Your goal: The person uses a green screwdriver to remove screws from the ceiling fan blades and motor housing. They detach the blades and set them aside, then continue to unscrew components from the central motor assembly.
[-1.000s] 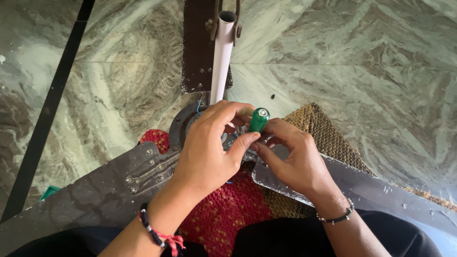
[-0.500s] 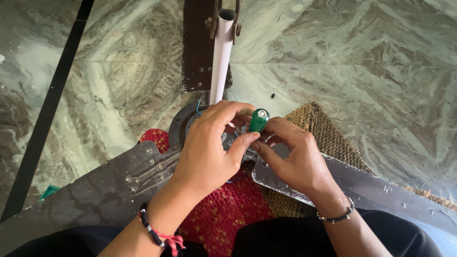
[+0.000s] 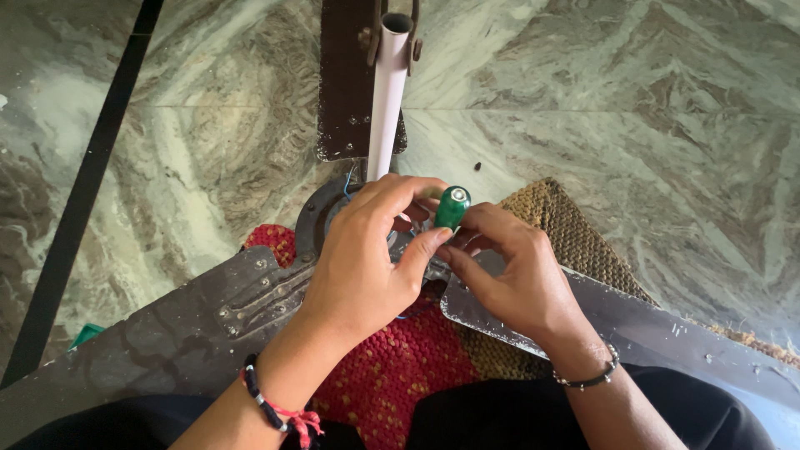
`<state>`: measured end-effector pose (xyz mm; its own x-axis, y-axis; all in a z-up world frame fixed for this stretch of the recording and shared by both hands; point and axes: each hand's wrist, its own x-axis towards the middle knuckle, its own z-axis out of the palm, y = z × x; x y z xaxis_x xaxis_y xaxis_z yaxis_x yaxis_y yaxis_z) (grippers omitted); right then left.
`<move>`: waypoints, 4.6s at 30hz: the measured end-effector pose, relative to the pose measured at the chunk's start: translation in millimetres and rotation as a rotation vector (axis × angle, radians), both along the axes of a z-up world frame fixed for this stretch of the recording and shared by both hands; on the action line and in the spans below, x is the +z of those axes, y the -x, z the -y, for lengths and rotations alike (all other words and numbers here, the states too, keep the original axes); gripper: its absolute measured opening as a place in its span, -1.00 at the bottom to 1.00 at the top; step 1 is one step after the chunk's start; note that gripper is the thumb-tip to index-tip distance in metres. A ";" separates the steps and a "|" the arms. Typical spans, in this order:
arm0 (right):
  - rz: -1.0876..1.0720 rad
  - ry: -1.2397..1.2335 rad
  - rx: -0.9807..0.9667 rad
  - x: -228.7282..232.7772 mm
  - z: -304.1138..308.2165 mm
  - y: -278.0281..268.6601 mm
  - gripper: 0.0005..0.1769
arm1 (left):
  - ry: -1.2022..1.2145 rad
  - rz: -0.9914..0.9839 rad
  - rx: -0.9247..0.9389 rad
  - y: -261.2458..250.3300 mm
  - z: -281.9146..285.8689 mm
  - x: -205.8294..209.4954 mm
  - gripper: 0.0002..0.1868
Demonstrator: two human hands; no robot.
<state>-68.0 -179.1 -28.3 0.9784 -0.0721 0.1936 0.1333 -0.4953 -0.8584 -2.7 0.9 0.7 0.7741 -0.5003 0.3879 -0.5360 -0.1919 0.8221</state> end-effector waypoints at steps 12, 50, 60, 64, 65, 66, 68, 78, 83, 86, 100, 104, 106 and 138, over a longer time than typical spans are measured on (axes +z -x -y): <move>-0.013 0.067 -0.076 1.7 -2.1 -1.9 -0.67 | 0.019 0.001 -0.029 0.3 0.6 2.9 -0.64; -0.001 0.081 -0.139 -1.6 -2.7 -2.1 -0.63 | 0.003 0.079 -0.065 5.7 -0.3 6.1 -0.52; -0.017 0.072 -0.135 -2.3 -2.8 -1.8 -0.65 | -0.004 0.045 -0.065 6.5 0.3 4.6 -0.47; 0.006 0.048 -0.117 -4.0 -6.2 -1.0 -0.65 | 0.001 0.043 -0.070 6.2 1.4 4.2 -0.47; 0.018 0.029 -0.101 -4.5 -6.6 -1.3 -0.65 | 0.004 0.047 -0.072 5.8 1.5 4.3 -0.47; 0.031 0.010 -0.085 -5.0 -6.9 -1.3 -0.65 | 0.006 0.052 -0.073 5.7 1.5 4.5 -0.47; 0.025 0.022 -0.091 -5.5 -7.5 -1.1 -0.66 | 0.007 -0.001 -0.073 6.0 1.6 5.6 -0.45; 0.002 0.033 -0.133 0.0 -9.3 -3.1 -0.62 | 0.040 -0.065 -0.097 8.0 5.6 18.2 -0.44; -0.012 0.049 -0.157 -2.6 -10.4 -1.5 -0.62 | 0.032 -0.036 -0.108 13.3 5.2 15.2 -0.43; 0.016 0.022 -0.156 1.0 -10.4 2.3 -0.60 | 0.074 0.047 -0.118 17.7 6.9 17.3 -0.46; -0.015 0.025 -0.324 0.1 -25.0 20.6 -0.72 | 0.058 -0.020 0.089 49.6 33.0 7.0 -0.68; -0.040 -0.193 -0.196 -2.1 -19.5 30.3 -0.57 | 0.079 -0.088 0.060 61.2 34.3 6.6 -0.40; 0.016 -0.346 -0.094 -4.3 -18.3 33.0 -0.45 | 0.076 -0.104 0.071 63.4 35.5 6.6 -0.33; -0.183 -0.305 -0.074 -17.7 -15.9 6.0 -0.67 | 0.330 -0.404 -0.032 15.1 42.4 -15.1 -0.90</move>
<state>-74.0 -163.1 -46.0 0.9849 -0.1712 -0.0257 -0.0628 -0.2151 -0.9746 -17.8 -41.6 -14.5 0.8811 -0.4274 0.2025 -0.1649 0.1237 0.9785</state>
